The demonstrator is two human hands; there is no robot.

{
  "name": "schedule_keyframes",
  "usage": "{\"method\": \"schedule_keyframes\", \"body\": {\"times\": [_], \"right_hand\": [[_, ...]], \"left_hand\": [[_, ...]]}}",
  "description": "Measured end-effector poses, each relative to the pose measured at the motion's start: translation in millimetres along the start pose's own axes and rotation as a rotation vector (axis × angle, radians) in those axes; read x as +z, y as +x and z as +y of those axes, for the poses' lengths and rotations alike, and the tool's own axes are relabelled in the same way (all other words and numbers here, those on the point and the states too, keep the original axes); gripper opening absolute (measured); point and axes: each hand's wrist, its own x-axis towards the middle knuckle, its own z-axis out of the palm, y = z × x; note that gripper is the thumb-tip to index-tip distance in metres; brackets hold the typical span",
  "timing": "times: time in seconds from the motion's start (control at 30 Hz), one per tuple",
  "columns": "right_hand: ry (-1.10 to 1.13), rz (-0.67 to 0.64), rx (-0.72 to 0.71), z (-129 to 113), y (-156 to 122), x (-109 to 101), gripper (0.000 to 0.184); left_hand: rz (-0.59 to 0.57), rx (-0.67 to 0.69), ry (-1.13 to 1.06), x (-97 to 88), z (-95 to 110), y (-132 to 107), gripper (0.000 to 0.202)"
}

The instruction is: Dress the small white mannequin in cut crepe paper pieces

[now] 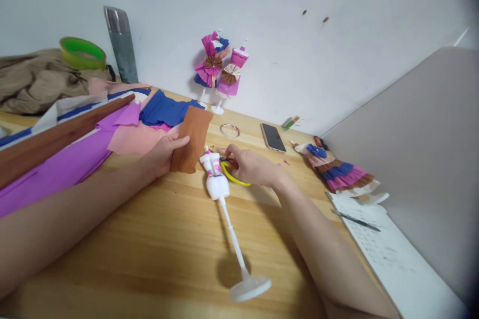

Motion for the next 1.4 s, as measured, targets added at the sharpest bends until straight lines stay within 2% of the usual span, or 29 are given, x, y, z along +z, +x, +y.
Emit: {"method": "schedule_keyframes", "body": {"times": [0.17, 0.27, 0.37, 0.43, 0.5, 0.63, 0.73, 0.87, 0.97, 1.1, 1.23, 1.3, 1.4], "right_hand": [[0.007, 0.249, 0.066, 1, -8, -14, 0.034], [0.193, 0.348, 0.060, 4, -12, -22, 0.038], [0.642, 0.367, -0.023, 3, -10, -23, 0.046], [0.957, 0.358, -0.050, -1, -5, -17, 0.045], [1.166, 0.355, -0.057, -8, -1, -8, 0.043], [1.336, 0.358, -0.049, -20, 4, 4, 0.039], [1.426, 0.339, -0.010, -29, 4, 4, 0.045], [1.478, 0.304, 0.026, -37, 2, 2, 0.056], [1.449, 0.335, 0.039, -40, 1, 3, 0.054], [1.376, 0.304, -0.040, -40, -1, 3, 0.050], [1.356, 0.253, -0.131, -38, -4, 2, 0.056], [1.314, 0.275, -0.227, -31, -5, 2, 0.059], [1.173, 0.269, -0.395, -13, -4, 0, 0.054]], "left_hand": [[0.017, 0.062, -0.044, 4.7, 2, -6, 0.049], [0.064, 0.100, -0.075, 9.1, 2, -8, 0.050], [0.077, 0.103, -0.126, 10.9, -1, -7, 0.046], [0.065, 0.094, -0.157, 10.3, -4, -6, 0.040], [0.050, 0.088, -0.168, 9.9, -8, -5, 0.032], [-0.015, 0.088, -0.186, 15.1, -16, -8, 0.025], [-0.085, 0.114, -0.197, 23.4, -19, -14, 0.024], [-0.103, 0.085, -0.194, 31.3, -21, -22, 0.023], [-0.160, 0.043, -0.151, 31.7, -23, -24, 0.028], [-0.234, 0.003, -0.065, 30.2, -25, -23, 0.033], [-0.165, 0.037, -0.057, 30.4, -24, -23, 0.033], [-0.106, 0.072, -0.088, 29.6, -21, -22, 0.038], [-0.032, 0.145, -0.162, 26.3, -15, -17, 0.043]]}}
